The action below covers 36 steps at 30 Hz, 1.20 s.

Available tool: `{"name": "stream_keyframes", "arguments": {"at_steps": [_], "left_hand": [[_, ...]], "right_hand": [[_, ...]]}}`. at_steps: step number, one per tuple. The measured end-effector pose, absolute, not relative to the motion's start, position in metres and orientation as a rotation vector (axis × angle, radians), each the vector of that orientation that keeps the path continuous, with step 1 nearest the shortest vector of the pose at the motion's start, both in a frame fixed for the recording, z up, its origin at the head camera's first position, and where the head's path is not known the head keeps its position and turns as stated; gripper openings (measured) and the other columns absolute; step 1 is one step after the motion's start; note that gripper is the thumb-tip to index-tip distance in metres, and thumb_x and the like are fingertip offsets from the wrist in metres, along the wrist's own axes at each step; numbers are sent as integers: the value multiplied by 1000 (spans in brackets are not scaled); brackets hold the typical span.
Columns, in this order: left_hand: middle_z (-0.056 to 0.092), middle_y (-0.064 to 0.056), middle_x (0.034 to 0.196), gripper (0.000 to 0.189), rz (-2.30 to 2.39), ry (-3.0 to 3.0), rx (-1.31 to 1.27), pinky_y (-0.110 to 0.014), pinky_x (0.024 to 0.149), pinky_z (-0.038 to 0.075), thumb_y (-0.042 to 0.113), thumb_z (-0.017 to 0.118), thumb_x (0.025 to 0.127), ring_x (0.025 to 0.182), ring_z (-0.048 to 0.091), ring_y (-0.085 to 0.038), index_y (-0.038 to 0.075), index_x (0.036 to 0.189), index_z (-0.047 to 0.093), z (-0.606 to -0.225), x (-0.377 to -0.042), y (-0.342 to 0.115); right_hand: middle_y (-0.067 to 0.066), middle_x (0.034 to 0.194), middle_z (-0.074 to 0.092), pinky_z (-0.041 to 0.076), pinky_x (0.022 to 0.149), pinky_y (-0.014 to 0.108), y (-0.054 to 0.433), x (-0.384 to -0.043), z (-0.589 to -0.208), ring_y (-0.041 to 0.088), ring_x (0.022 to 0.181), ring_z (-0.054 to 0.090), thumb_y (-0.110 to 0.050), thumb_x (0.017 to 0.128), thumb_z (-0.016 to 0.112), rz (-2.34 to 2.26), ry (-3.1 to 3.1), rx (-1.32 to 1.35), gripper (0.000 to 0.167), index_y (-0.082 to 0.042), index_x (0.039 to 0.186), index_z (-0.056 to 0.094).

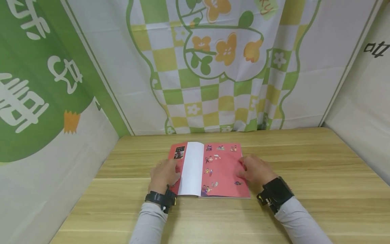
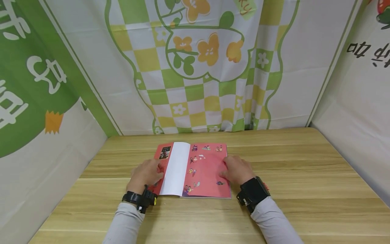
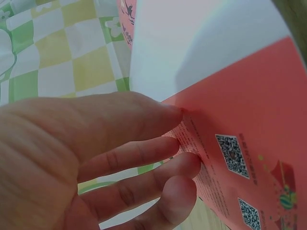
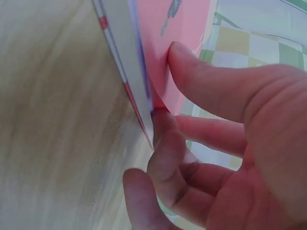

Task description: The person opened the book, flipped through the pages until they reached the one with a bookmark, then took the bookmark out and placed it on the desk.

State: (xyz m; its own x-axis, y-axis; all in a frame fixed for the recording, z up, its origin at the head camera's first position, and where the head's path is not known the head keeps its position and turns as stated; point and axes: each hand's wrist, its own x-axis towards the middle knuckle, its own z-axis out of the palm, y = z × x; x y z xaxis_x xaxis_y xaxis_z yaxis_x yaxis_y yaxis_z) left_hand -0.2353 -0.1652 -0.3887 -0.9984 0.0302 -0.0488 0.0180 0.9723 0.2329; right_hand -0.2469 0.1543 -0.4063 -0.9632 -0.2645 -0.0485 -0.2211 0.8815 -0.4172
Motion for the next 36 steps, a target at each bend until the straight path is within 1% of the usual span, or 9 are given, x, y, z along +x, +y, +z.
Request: {"name": "stream_keyframes", "arguments": {"at_steps": [4,10,13,18,21,26,29,34,36], "left_hand": [[62,-6,81,14,362,3070,37,-43,67,45,17,77,90,79,58,-27,12,86,65,-389,-234,-166],[62,-6,82,13,383,3064,31,-42,67,44,17,77,90,79,57,-26,12,88,65,-389,-233,-166],[61,-6,82,14,380,3065,34,-41,66,43,17,77,90,78,57,-26,12,87,64,-389,-233,-166],[61,-6,82,13,381,3065,41,-41,66,43,16,77,90,78,57,-26,12,89,65,-388,-233,-166],[62,-6,82,12,384,3066,41,-41,66,44,16,77,90,78,57,-26,11,90,66,-388,-233,-167],[62,-7,83,12,391,3060,34,-42,68,45,16,78,90,79,57,-27,10,94,68,-388,-234,-166],[63,-7,84,12,392,3056,31,-42,69,45,16,78,90,80,57,-27,10,96,69,-389,-234,-165],[63,-7,86,13,381,3058,34,-42,68,45,16,77,90,80,58,-27,10,97,69,-390,-236,-166],[64,-7,87,13,378,3055,33,-42,68,46,16,77,90,81,58,-27,9,97,69,-390,-236,-166]], "right_hand": [[5,88,65,44,65,34,154,-245,-406,21,77,57,-22,96,76,-641,2953,-315,36,-5,128,72],[6,90,76,51,63,38,156,-244,-403,19,78,67,-15,92,74,-756,3018,-251,41,-3,131,70],[3,85,76,47,58,34,157,-244,-402,15,73,68,-14,90,76,-817,3016,-197,47,-3,135,67],[1,84,78,45,59,33,156,-245,-401,14,74,69,-15,88,79,-834,3018,-125,56,-2,140,64],[3,89,80,48,62,36,156,-245,-399,16,79,71,-17,87,80,-824,3031,-106,51,-2,134,69],[5,94,78,49,65,40,158,-244,-395,20,84,69,-21,90,75,-809,3047,-82,28,-7,114,78],[5,89,74,46,61,36,159,-244,-393,19,77,64,-22,94,70,-827,3033,-76,23,-8,111,78],[1,74,68,43,55,31,159,-243,-387,15,61,62,-21,102,59,-916,3000,-109,25,-8,111,78],[0,71,66,42,54,31,160,-242,-384,14,59,60,-20,103,57,-941,3004,-135,25,-8,108,79]]}}
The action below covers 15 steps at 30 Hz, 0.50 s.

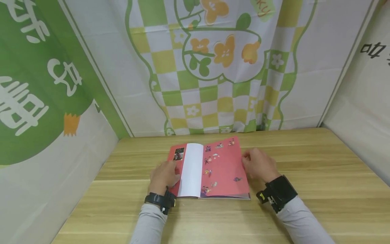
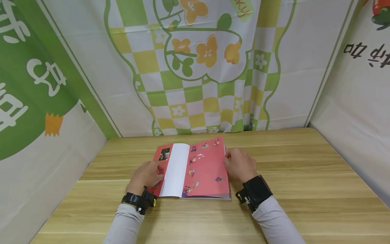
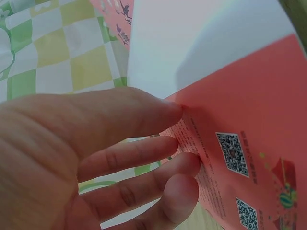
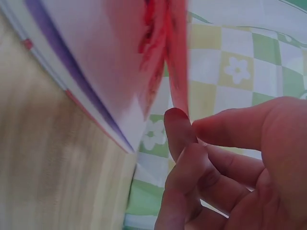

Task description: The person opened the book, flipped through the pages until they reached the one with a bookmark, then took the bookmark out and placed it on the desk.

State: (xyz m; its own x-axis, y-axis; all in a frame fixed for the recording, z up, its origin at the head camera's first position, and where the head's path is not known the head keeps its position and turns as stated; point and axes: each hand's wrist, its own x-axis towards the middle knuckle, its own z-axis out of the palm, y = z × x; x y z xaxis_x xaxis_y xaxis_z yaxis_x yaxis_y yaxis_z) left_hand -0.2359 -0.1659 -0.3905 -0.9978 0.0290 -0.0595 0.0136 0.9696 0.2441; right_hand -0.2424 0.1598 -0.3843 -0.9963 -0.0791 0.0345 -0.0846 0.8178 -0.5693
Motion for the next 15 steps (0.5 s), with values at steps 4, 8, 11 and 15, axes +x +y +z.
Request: {"name": "stream_keyframes", "arguments": {"at_steps": [4,8,11,15], "left_hand": [[66,-8,88,14,387,3049,33,-44,70,48,15,77,89,82,59,-26,9,99,69,-391,-236,-168],[66,-7,89,14,401,3046,32,-46,71,48,15,77,89,83,60,-26,10,99,69,-390,-235,-168],[66,-8,89,15,412,3043,27,-47,73,48,16,77,89,84,60,-27,10,101,69,-390,-235,-168],[67,-8,91,16,424,3048,23,-46,73,49,18,76,89,85,61,-27,11,101,69,-390,-236,-169]], "right_hand": [[0,75,66,41,56,30,160,-242,-380,15,65,58,-19,104,56,926,-2949,184,25,-10,101,79],[1,84,73,42,58,30,159,-240,-375,15,72,59,-19,105,56,939,-2926,223,24,-11,102,79],[2,88,77,43,58,30,157,-239,-370,15,74,61,-19,106,56,977,-2910,250,25,-10,106,78],[3,91,77,43,57,30,156,-238,-366,16,76,62,-18,107,56,1033,-2887,284,25,-7,112,78]]}}
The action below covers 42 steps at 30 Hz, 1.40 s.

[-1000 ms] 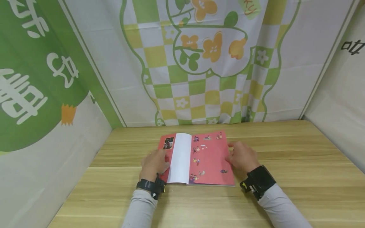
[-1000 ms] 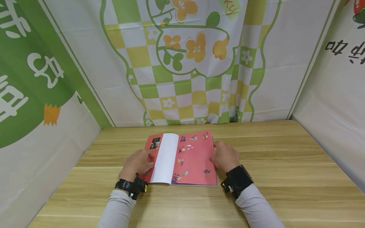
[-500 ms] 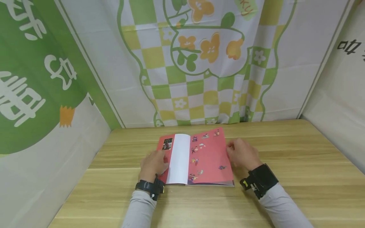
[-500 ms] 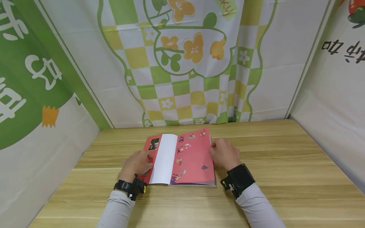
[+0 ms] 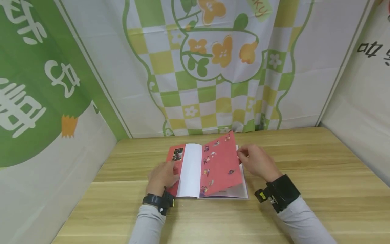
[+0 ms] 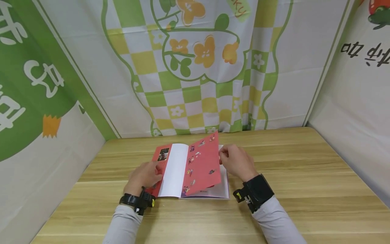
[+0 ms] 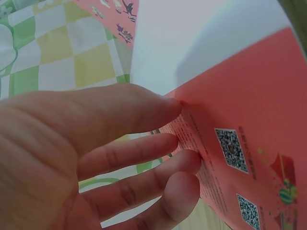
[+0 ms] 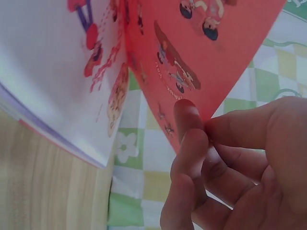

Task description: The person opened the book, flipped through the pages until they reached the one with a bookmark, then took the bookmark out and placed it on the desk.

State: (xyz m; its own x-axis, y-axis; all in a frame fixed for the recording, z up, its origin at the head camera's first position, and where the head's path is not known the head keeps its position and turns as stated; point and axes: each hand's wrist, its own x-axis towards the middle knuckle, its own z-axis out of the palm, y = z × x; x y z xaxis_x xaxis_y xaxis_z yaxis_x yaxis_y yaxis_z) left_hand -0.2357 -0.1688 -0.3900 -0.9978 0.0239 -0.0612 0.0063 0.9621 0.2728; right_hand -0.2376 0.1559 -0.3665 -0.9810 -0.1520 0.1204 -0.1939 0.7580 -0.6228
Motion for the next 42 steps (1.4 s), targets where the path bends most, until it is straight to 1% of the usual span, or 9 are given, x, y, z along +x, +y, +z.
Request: {"name": "stream_keyframes", "arguments": {"at_steps": [7,15,19,22,26,29,31,38,42], "left_hand": [[67,-5,86,16,466,3054,43,-41,70,47,18,76,89,82,61,-24,11,103,71,-386,-233,-171],[67,-5,87,13,480,3069,78,-40,67,45,18,75,90,80,60,-24,11,99,69,-382,-234,-171],[62,-4,77,9,499,3086,159,-34,61,41,16,73,90,72,56,-22,10,91,67,-377,-232,-167],[57,-4,72,11,522,3091,199,-32,57,37,15,73,91,66,53,-21,9,87,65,-372,-230,-162],[63,-2,78,14,487,3118,301,-32,60,41,20,76,92,69,56,-17,9,95,68,-363,-223,-151],[68,0,83,17,468,3136,475,-31,64,47,21,79,92,74,60,-14,10,102,71,-356,-218,-140],[69,0,83,15,482,3148,617,-30,63,48,19,79,92,74,60,-13,10,101,71,-352,-214,-133],[63,7,88,12,505,3308,1115,-18,52,37,16,77,94,64,49,-5,17,103,70,-333,-195,-111],[66,8,95,15,548,3345,1488,-14,54,41,17,79,91,67,53,-3,19,103,72,-323,-182,-97]], "right_hand": [[3,91,77,45,57,30,152,-233,-361,16,74,60,-15,106,59,1096,-2854,374,22,-6,113,78],[4,96,78,54,63,29,148,-228,-357,14,78,67,-15,105,62,1122,-2828,463,21,-8,116,78],[5,99,79,53,62,30,146,-225,-356,15,80,67,-15,105,63,1122,-2816,508,22,-9,121,78],[4,100,79,52,60,30,144,-225,-356,14,79,66,-15,104,64,1116,-2807,535,24,-9,124,77],[5,103,79,51,58,30,140,-223,-356,14,75,64,-16,103,66,1128,-2805,555,29,-10,131,75],[4,103,79,50,56,30,137,-223,-358,15,74,62,-16,103,67,1133,-2797,577,31,-11,133,74],[2,103,79,50,56,30,134,-223,-359,15,75,62,-16,103,67,1123,-2788,605,31,-12,133,74],[5,101,79,51,58,27,128,-223,-362,15,74,66,-12,101,69,1156,-2760,710,32,-11,133,74],[5,101,79,52,60,26,126,-221,-361,14,75,66,-12,102,67,1149,-2762,734,32,-11,134,73]]}}
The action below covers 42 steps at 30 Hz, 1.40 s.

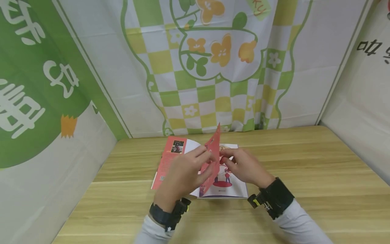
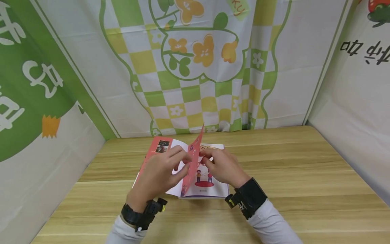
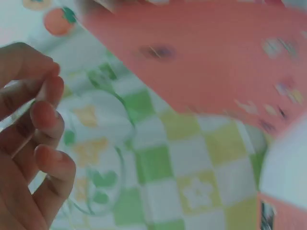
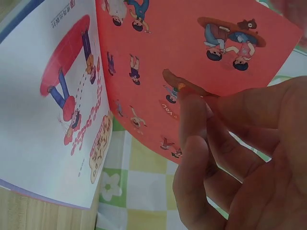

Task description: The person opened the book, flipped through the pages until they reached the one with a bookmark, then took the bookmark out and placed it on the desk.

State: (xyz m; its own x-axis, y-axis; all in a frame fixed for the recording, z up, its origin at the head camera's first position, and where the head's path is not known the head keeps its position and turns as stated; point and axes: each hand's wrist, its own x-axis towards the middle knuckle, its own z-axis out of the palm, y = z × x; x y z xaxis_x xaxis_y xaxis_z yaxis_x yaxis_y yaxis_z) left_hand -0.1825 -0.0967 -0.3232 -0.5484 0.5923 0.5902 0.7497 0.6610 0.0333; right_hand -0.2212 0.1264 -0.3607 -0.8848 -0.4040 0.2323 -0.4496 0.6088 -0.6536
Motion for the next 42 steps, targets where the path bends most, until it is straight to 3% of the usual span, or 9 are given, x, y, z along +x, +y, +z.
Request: {"name": "stream_keyframes", "arguments": {"at_steps": [7,11,14,18,23,27,31,34,42], "left_hand": [[67,10,102,20,-307,-2264,-1153,-16,54,45,20,79,89,80,58,-4,24,109,76,-327,-172,-75],[70,9,99,17,-208,-2340,-1050,-21,57,53,18,83,86,89,58,-10,23,102,78,-336,-177,-76],[73,7,100,19,-178,-2383,-946,-23,61,56,18,87,84,91,55,-14,20,101,79,-341,-183,-80],[72,7,93,17,-206,-2390,-844,-22,62,51,17,90,81,87,49,-16,18,94,80,-343,-192,-87],[70,6,84,16,-183,-2404,-696,-26,64,43,17,91,78,84,47,-19,18,88,78,-345,-199,-97],[66,4,86,26,-125,-2501,-556,-29,65,43,30,94,76,86,50,-21,18,91,76,-351,-202,-100],[62,1,93,41,-41,-2622,-472,-38,77,48,49,91,78,96,55,-25,18,95,70,-359,-204,-97],[63,-1,98,45,13,-2654,-444,-43,82,49,53,89,79,100,58,-27,18,100,70,-366,-206,-95],[72,-3,106,42,-27,-2594,-438,-43,81,46,31,93,77,96,58,-26,17,112,75,-374,-210,-96]], "right_hand": [[-6,99,76,48,66,26,125,-219,-361,10,76,59,-16,104,65,1046,-2761,752,30,-19,132,74],[-1,101,76,52,68,25,126,-219,-363,13,76,62,-8,104,63,1083,-2780,770,31,-14,132,74],[6,104,77,54,68,26,129,-221,-364,17,76,66,-1,104,58,1137,-2792,771,27,-10,120,78],[12,105,77,54,68,29,137,-226,-361,19,76,66,3,104,52,1158,-2800,746,29,-8,102,80],[12,107,77,53,68,31,145,-228,-356,20,77,68,3,104,49,1152,-2796,699,32,-8,102,79],[11,108,77,53,69,31,148,-228,-354,21,78,68,2,105,49,1150,-2810,666,32,-9,104,80],[10,107,78,53,68,31,148,-227,-354,22,79,69,1,105,50,1139,-2824,635,32,-10,103,80],[9,108,78,53,68,31,148,-227,-354,22,80,70,0,105,50,1130,-2839,612,32,-10,104,80],[9,111,77,54,70,31,150,-229,-355,22,83,70,-3,106,51,1091,-2882,533,30,-11,105,80]]}}
